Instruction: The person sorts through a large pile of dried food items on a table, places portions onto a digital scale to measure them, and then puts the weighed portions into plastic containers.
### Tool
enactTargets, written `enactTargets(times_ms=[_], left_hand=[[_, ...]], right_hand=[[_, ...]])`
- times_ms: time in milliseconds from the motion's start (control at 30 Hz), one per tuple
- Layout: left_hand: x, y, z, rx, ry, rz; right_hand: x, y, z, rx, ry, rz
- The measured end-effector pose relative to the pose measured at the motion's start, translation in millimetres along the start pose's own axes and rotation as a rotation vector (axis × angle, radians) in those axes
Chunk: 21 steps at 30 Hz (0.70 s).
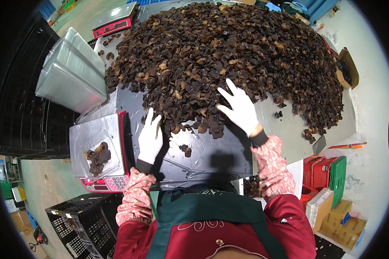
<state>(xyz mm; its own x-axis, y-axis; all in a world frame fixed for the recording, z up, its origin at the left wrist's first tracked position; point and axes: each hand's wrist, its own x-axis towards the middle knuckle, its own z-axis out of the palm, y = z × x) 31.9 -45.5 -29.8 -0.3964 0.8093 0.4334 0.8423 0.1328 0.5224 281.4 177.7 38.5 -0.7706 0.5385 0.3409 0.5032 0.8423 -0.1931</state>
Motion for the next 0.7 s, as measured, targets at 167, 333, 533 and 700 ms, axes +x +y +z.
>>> enactTargets(times_ms=[167, 333, 533, 700], left_hand=[[3.8, 1.1, 20.4, -0.033, 0.123, -0.004], [-17.1, 18.8, 20.7, 0.008, -0.103, -0.003], [-63.7, 29.8, 15.7, 0.068, -0.223, 0.043], [-76.0, 33.0, 14.5, 0.038, -0.181, 0.017]], right_hand=[[25.8, -69.3, 57.8, 0.065, -0.025, 0.082], [-35.9, -107.6, 79.0, 0.036, 0.034, -0.122], [-113.7, -111.6, 66.3, 0.048, 0.082, -0.181], [-127.1, -86.1, 57.4, 0.011, 0.140, 0.093]])
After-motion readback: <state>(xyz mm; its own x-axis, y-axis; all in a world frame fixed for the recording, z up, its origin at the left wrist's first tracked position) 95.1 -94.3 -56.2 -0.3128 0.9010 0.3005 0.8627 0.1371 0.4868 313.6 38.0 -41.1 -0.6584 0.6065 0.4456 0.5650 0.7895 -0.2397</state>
